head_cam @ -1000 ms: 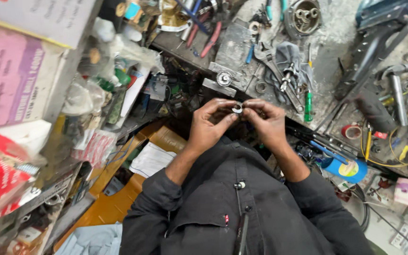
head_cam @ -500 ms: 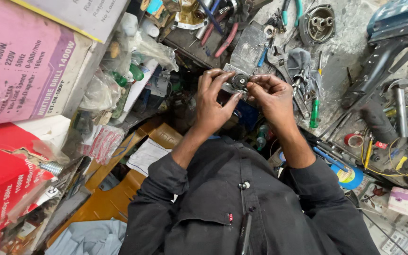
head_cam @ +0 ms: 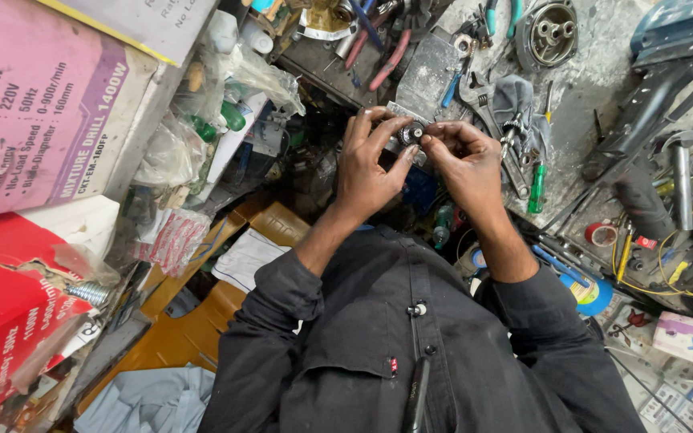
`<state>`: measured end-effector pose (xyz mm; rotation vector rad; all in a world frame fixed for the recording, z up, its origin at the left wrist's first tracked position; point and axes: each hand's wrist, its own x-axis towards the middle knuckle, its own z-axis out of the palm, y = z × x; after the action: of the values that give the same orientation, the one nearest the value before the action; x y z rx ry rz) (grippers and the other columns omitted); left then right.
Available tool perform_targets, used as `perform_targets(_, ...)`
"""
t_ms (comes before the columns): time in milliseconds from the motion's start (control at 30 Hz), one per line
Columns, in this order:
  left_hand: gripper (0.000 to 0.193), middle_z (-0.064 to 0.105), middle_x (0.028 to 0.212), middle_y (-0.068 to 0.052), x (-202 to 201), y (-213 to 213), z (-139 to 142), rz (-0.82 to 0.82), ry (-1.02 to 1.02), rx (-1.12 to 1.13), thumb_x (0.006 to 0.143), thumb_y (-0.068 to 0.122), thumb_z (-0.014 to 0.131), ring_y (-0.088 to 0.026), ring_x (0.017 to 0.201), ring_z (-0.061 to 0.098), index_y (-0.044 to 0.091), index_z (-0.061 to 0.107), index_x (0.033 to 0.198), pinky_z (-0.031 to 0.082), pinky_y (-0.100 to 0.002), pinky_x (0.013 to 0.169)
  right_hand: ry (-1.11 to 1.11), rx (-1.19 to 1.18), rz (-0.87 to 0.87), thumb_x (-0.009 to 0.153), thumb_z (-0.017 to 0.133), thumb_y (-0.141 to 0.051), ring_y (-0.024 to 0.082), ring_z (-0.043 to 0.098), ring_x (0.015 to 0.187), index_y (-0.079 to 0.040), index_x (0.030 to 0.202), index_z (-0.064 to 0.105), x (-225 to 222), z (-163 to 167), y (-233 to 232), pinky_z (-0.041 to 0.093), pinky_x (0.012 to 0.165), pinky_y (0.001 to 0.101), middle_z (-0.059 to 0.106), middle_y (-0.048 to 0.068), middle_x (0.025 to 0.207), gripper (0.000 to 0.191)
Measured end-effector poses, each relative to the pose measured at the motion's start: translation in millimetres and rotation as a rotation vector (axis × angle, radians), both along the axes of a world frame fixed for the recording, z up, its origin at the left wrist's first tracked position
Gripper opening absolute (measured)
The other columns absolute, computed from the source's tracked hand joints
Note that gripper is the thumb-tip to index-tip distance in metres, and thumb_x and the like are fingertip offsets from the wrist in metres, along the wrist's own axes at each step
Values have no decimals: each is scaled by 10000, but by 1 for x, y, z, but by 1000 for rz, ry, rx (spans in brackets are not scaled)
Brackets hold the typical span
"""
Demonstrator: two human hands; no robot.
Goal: The person picks up small metal gears and bearing-like components from a cluttered workbench and fits them together by hand, pressing and rotating the parts to seat them. They occasionally use a wrench on the bench and place assembled parts back on the work surface.
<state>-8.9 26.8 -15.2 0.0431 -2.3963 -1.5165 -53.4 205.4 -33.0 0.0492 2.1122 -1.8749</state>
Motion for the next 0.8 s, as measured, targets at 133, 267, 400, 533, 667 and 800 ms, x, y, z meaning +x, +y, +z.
perform_targets(133, 411, 601, 1222, -112, 3, -2, -1, 3, 60, 19, 841, 94, 809, -313, 1174, 594, 92, 664, 1225, 498, -420, 1022, 4, -1, 2, 981, 739, -47, -11, 601, 761, -1, 1114, 701, -1, -2, 0, 474, 663, 152, 707, -34, 893, 145)
perform_targets(267, 345, 611, 1203, -112, 7, -5, -4, -7, 84, -118, 857, 119, 812, -313, 1140, 597, 106, 691, 1181, 479, -433, 984, -11, -7, 11, 974, 755, -62, -11, 569, 729, -11, 1119, 679, -7, -4, 0, 446, 620, 154, 699, -38, 890, 171)
perform_targets(400, 316, 604, 1191, -106, 8, -11, -10, -23, 212, -335, 897, 161, 799, -313, 1135, 589, 103, 704, 1193, 467, -465, 997, -89, -12, 12, 979, 732, -91, -7, 582, 709, -20, 1114, 683, -8, -7, 1, 467, 596, 162, 706, -36, 885, 161)
perform_targets(533, 287, 608, 1195, -114, 6, -16, -15, -54, 274, -543, 929, 171, 769, -305, 1131, 591, 93, 717, 1201, 466, -488, 999, -86, -44, 26, 979, 733, -82, 2, 595, 718, -15, 1111, 684, -12, -11, 2, 498, 611, 176, 694, -27, 886, 156)
perform_targets(667, 302, 635, 1185, -121, 4, -18, -16, -84, 318, -593, 918, 148, 757, -308, 1128, 605, 66, 721, 1207, 472, -479, 997, -130, -105, 16, 964, 728, -61, 39, 624, 695, -10, 1090, 676, -13, -15, 2, 495, 613, 190, 698, -5, 871, 146)
perform_targets(800, 276, 669, 1158, -130, 1, -21, -16, -119, 331, -576, 929, 115, 744, -317, 1129, 630, 49, 718, 1196, 494, -475, 992, -146, -160, -25, 977, 717, -41, 63, 648, 750, 9, 1099, 679, -8, -17, 2, 534, 681, 212, 712, 21, 910, 136)
